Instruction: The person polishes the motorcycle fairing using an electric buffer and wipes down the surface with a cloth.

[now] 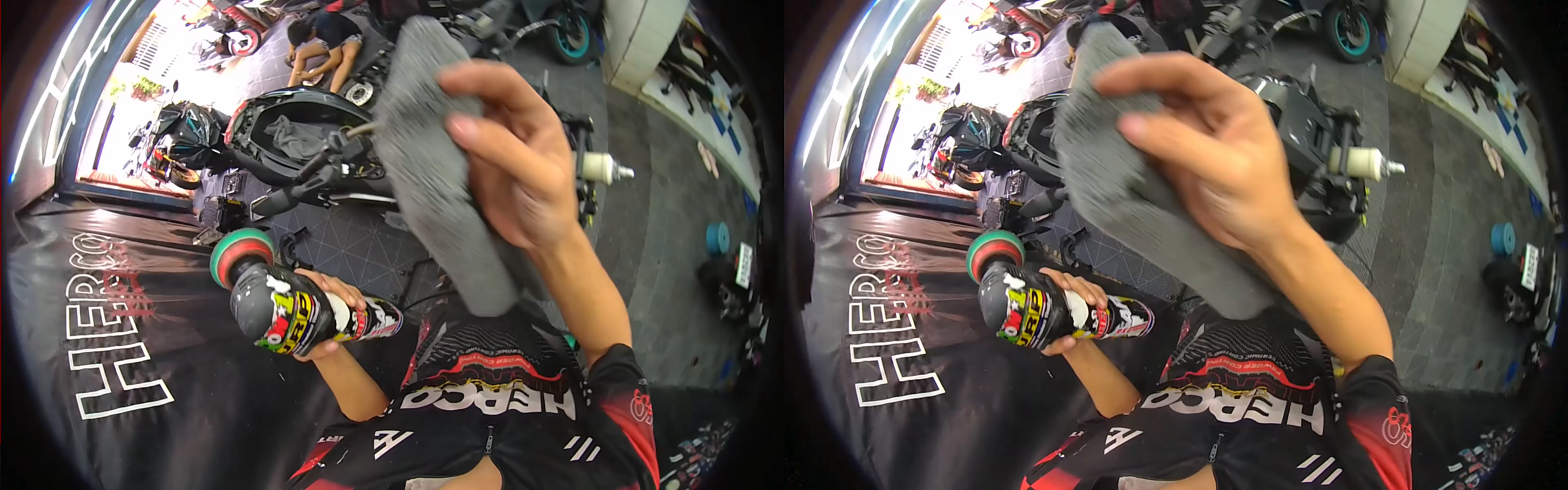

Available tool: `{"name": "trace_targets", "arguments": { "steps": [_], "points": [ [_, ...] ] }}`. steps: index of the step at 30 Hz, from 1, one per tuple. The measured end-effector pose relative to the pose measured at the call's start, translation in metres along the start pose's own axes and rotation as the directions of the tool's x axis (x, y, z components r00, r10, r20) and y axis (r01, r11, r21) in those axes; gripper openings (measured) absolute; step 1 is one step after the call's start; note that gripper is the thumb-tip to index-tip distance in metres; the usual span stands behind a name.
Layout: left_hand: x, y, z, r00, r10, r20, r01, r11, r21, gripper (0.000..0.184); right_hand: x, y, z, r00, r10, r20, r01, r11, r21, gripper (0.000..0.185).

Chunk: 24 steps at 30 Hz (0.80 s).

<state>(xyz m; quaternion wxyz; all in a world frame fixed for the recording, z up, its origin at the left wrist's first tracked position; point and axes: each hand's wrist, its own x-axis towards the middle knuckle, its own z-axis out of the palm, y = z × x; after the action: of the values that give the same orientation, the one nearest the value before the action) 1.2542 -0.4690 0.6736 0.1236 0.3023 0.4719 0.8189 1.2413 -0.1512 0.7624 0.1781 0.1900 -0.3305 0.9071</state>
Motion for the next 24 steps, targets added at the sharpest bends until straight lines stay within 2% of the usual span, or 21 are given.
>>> {"name": "trace_targets", "arguments": {
  "steps": [1,3,5,6,7,9,10,11,12,14,15,17,19,21,22,23,24],
  "points": [
    [0.002,0.007,-0.011,1.000,0.012,0.025,-0.011,1.000,-0.017,0.075,0.025,0.017,0.015,1.000,-0.008,0.017,0.007,0.999,0.035,0.036],
    [0.011,0.018,-0.030,0.995,0.014,0.099,-0.011,0.999,-0.032,0.074,0.074,0.064,0.037,0.991,-0.122,0.054,0.113,0.982,0.150,0.032],
    [0.019,0.025,-0.043,0.997,0.003,0.080,0.003,0.997,-0.077,0.074,0.113,0.111,0.037,0.987,-0.146,0.075,0.153,0.983,-0.106,0.035],
    [0.021,0.023,-0.047,0.997,-0.004,0.078,0.012,0.995,-0.094,0.074,0.121,0.137,0.027,0.970,-0.210,0.122,0.243,0.858,-0.454,0.036],
    [0.025,0.020,-0.052,0.997,-0.015,0.080,0.025,0.993,-0.118,0.074,0.121,0.160,0.010,0.953,-0.240,0.184,0.295,0.603,-0.741,0.037],
    [0.031,0.010,-0.063,0.990,-0.067,0.122,0.079,0.993,-0.089,0.072,0.077,0.187,-0.018,0.975,-0.128,0.180,0.208,0.251,-0.945,0.042],
    [0.033,0.004,-0.068,0.985,-0.106,0.139,0.121,0.986,-0.110,0.072,0.050,0.194,-0.040,0.971,0.096,0.217,0.168,0.368,-0.914,0.045],
    [0.036,-0.001,-0.071,0.978,-0.140,0.151,0.160,0.980,-0.123,0.072,0.018,0.192,-0.060,0.913,0.304,0.272,0.097,0.485,-0.869,0.047],
    [0.038,-0.009,-0.072,0.980,-0.158,0.121,0.175,0.974,-0.146,0.072,-0.015,0.179,-0.069,0.787,0.518,0.334,-0.063,0.607,-0.792,0.059],
    [0.041,-0.025,-0.065,0.981,-0.189,0.034,0.192,0.968,-0.164,0.071,-0.087,0.173,-0.067,0.656,0.716,0.240,-0.417,0.608,-0.675,0.104],
    [0.045,-0.034,-0.061,0.979,-0.199,0.036,0.201,0.971,-0.126,0.074,-0.108,0.167,-0.052,0.708,0.686,0.167,-0.463,0.630,-0.624,0.110],
    [0.045,-0.053,-0.042,0.946,-0.306,-0.104,0.295,0.950,-0.103,0.081,-0.139,0.167,-0.023,0.900,0.436,-0.008,-0.323,0.652,-0.686,0.102],
    [0.053,-0.068,-0.031,0.911,-0.407,0.058,0.411,0.905,-0.111,0.094,-0.156,0.168,-0.029,0.901,0.377,-0.214,-0.425,0.673,-0.605,0.090],
    [0.061,-0.084,-0.010,0.867,-0.425,0.259,0.457,0.886,-0.076,0.103,-0.171,0.156,-0.037,0.949,0.191,-0.251,-0.313,0.678,-0.665,0.078],
    [0.063,-0.089,-0.005,0.791,-0.515,0.330,0.574,0.812,-0.108,0.114,-0.182,0.148,-0.042,0.948,0.161,-0.275,-0.307,0.693,-0.652,0.077],
    [0.062,-0.089,0.004,0.733,-0.570,0.370,0.639,0.764,-0.090,0.115,-0.194,0.140,-0.046,0.946,0.134,-0.295,-0.299,0.709,-0.639,0.076],
    [0.057,-0.085,0.013,0.672,-0.673,0.310,0.716,0.697,-0.040,0.115,-0.204,0.132,-0.046,0.943,0.068,-0.324,-0.253,0.780,-0.572,0.077]
  ]
}}
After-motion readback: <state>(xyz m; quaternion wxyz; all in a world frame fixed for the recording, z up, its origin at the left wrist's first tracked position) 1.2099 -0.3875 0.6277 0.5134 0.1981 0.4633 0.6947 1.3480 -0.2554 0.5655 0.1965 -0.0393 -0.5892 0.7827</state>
